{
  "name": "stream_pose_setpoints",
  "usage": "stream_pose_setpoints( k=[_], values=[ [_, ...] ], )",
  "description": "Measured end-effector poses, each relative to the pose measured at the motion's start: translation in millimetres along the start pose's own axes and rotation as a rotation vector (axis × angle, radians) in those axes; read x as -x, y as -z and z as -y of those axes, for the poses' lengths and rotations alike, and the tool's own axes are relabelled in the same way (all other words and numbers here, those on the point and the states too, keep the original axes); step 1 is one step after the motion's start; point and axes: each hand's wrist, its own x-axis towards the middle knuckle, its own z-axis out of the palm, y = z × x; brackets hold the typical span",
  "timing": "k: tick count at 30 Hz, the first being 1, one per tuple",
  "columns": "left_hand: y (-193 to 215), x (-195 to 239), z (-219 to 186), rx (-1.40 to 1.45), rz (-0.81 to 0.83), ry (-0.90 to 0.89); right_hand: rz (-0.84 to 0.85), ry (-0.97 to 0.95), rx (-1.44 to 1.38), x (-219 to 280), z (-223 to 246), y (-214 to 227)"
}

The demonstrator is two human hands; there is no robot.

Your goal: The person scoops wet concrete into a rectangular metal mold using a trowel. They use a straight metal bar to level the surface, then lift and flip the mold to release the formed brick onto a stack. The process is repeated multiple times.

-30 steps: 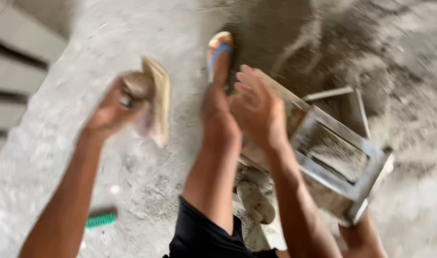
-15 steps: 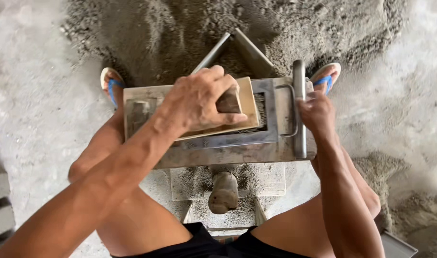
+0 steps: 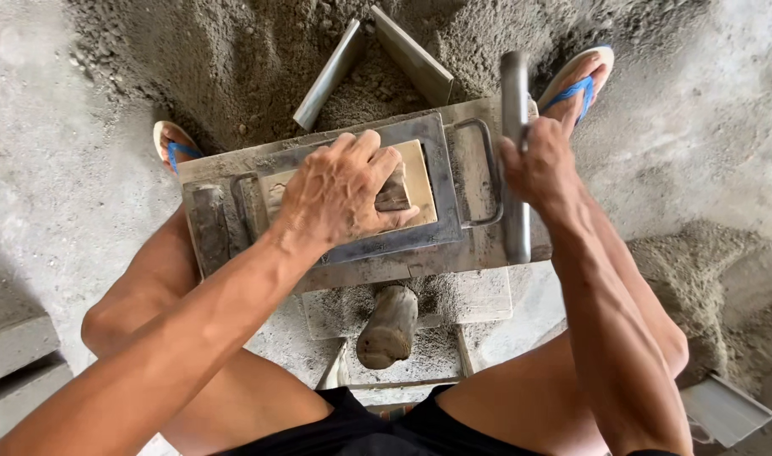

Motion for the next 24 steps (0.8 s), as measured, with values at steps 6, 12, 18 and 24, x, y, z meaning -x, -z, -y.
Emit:
stream_pose_setpoints(
  k=[6,12,18,24],
  values=[
    [-22.1,4.2,-6.2,-0.234,-0.142,-0.057,-0.101,0.264,-0.345,33.6,14.6,54.2],
    [-47.9,1.2,-2.3,-0.424,-0.41,-0.077,-0.019,0.008,-1.01,90.9,151.2,146.9],
    [-3.7,48.5,28.0,-0.017,-0.308,-0.009,0.074,0.336,-0.674,147.6,206.4,97.3],
    [-17.2,93.5,68.4,0.195,0.078,0.215,0.274,-0.05,-0.636,126.9,181.4,15.3]
  ],
)
